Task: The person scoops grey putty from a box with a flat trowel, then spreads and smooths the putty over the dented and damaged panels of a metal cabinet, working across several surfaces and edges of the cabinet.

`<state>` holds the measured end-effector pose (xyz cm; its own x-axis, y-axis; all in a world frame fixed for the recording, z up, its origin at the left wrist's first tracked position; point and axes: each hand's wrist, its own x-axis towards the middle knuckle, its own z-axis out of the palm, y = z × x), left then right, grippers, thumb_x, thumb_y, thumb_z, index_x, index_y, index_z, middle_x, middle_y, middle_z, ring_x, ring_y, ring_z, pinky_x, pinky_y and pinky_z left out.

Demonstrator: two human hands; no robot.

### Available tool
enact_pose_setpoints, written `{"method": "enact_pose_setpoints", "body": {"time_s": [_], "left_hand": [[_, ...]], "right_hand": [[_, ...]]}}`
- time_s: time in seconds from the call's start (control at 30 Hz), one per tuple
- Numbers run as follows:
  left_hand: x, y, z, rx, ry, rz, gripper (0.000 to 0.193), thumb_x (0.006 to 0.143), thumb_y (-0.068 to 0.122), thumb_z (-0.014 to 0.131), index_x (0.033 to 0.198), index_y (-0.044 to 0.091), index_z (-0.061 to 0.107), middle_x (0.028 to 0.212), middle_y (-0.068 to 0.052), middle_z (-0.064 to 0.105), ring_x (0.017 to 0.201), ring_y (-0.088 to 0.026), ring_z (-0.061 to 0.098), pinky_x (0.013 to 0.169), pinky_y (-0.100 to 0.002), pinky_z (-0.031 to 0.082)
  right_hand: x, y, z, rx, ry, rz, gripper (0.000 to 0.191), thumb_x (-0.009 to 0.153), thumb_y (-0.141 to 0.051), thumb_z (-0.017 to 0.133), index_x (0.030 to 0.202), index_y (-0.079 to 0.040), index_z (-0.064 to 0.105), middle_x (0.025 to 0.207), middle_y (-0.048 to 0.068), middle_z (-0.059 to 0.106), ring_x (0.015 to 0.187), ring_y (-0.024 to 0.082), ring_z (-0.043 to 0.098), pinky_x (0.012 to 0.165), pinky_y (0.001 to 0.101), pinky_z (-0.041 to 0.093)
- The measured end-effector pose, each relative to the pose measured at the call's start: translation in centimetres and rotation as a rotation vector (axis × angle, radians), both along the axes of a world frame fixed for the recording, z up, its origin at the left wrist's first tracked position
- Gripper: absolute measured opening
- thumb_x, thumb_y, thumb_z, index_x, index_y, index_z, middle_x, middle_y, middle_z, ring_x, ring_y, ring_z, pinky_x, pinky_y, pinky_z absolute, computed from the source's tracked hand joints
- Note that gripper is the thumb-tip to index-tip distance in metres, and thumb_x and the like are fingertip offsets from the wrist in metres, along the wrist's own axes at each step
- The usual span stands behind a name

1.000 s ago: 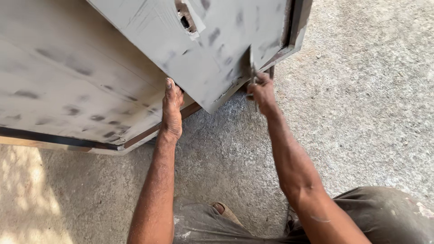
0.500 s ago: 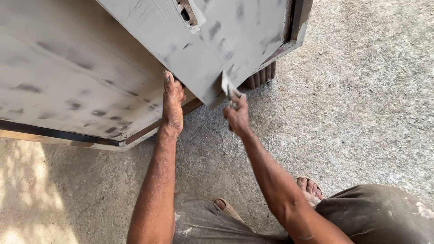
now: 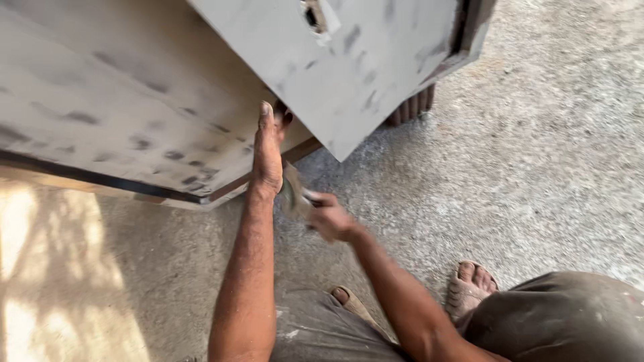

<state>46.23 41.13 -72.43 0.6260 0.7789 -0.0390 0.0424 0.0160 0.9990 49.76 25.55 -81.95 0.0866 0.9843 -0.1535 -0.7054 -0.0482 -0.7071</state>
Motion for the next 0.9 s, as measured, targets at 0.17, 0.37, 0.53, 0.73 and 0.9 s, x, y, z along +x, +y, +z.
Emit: {"method": "enact_pose_setpoints", "body": {"time_s": [0.17, 0.37, 0.53, 0.73, 0.9], "left_hand": [[-1.2, 2.6, 3.6, 0.127, -0.137, 0.204, 0.061, 0.100, 0.052, 0.051, 0.136, 0.004, 0.064, 0.129, -0.017, 0.069, 0.113, -0.030, 0.067, 0.105, -0.059, 0.043], [0.6, 6.5, 11.9, 1.829, 0.743, 0.268, 0.039, 0.090, 0.035, 0.068, 0.115, 0.005, 0.072, 0.137, -0.020, 0.062, 0.139, -0.047, 0.044, 0.114, -0.067, 0.031], [2.4, 6.3, 19.7, 1.940, 0.951, 0.181, 0.059, 0.080, 0.037, 0.070, 0.128, 0.003, 0.069, 0.143, -0.025, 0.056, 0.141, -0.043, 0.040, 0.115, -0.065, 0.025], [5.8, 6.9, 24.4, 1.942, 0.892, 0.062, 0.049, 0.087, 0.030, 0.066, 0.129, 0.007, 0.069, 0.134, -0.018, 0.065, 0.135, -0.038, 0.048, 0.118, -0.058, 0.029], [8.4, 7.0, 25.4, 1.900, 1.016, 0.036, 0.039, 0.095, 0.024, 0.058, 0.129, 0.008, 0.070, 0.138, -0.012, 0.067, 0.133, -0.030, 0.052, 0.115, -0.047, 0.032]], "right_hand": [[8.4, -4.3, -1.0, 0.484, 0.415, 0.424, 0.059, 0.083, -0.008, 0.069, 0.140, -0.002, 0.056, 0.116, 0.024, 0.073, 0.080, 0.034, 0.076, 0.065, 0.0463, 0.066], [18.0, -10.8, 5.4, 0.735, 0.520, -0.235, 0.059, 0.083, -0.006, 0.068, 0.141, -0.002, 0.056, 0.117, 0.024, 0.072, 0.084, 0.034, 0.075, 0.066, 0.0455, 0.065], [24.0, -12.9, 11.9, 0.747, 0.394, -0.804, 0.059, 0.083, -0.005, 0.068, 0.141, -0.003, 0.056, 0.119, 0.024, 0.071, 0.087, 0.034, 0.074, 0.066, 0.0449, 0.064], [29.9, -11.2, 14.6, 0.612, 0.332, -0.939, 0.060, 0.082, -0.003, 0.067, 0.141, -0.003, 0.056, 0.121, 0.023, 0.069, 0.090, 0.034, 0.073, 0.067, 0.0442, 0.063], [32.1, -10.5, 15.8, 0.571, 0.299, -0.921, 0.060, 0.082, -0.002, 0.066, 0.141, -0.003, 0.055, 0.123, 0.023, 0.068, 0.093, 0.033, 0.072, 0.068, 0.0436, 0.063]]}}
